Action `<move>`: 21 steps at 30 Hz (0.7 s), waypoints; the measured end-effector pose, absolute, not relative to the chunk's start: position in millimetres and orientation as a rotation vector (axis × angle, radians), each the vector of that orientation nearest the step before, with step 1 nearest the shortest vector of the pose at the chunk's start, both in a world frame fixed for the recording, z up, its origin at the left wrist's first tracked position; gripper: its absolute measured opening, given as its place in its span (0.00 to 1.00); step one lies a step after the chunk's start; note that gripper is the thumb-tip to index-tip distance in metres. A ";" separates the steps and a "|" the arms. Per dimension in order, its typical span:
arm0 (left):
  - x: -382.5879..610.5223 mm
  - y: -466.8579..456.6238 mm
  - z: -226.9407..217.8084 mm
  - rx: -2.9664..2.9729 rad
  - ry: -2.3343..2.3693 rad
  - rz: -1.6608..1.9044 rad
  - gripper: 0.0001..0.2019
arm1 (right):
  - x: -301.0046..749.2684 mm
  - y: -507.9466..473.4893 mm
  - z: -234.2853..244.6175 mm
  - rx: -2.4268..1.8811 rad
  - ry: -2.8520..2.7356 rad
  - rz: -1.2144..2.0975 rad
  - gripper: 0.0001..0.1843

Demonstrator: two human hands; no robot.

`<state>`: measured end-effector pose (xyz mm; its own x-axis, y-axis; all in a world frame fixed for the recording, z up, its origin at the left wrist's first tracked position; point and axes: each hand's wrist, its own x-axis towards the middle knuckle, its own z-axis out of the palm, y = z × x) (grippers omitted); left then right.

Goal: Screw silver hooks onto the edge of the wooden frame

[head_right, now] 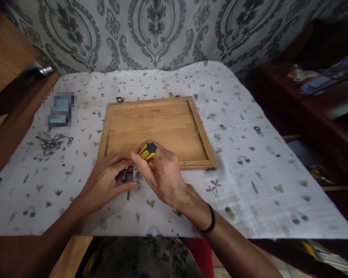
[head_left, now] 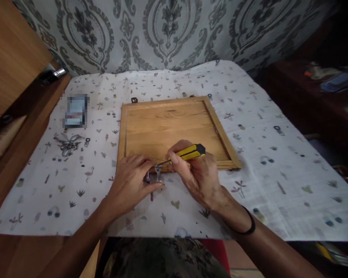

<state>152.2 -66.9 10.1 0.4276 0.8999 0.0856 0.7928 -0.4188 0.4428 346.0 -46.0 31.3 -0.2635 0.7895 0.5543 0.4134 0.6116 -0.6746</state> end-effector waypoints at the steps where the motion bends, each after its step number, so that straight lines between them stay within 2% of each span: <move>1: 152.2 -66.8 10.1 2.351 1.450 0.449 0.19 | 345.5 -45.7 30.7 -0.958 -1.893 0.490 0.13; 12: 151.8 -66.5 9.6 2.368 1.419 0.508 0.18 | 344.7 -42.4 33.5 -0.902 -1.989 0.480 0.15; 17: 150.4 -66.8 6.2 2.384 1.417 0.537 0.19 | 341.1 -37.9 36.0 -0.971 -1.868 0.763 0.19; 21: 150.3 -66.5 5.4 2.372 1.418 0.524 0.19 | 334.3 -33.6 27.4 -0.927 -1.590 1.121 0.18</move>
<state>150.3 -66.5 5.4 0.4378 0.8877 0.1428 0.7673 -0.4517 0.4553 334.3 -33.6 27.4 -0.2641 0.9264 0.2683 0.0586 0.2931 -0.9543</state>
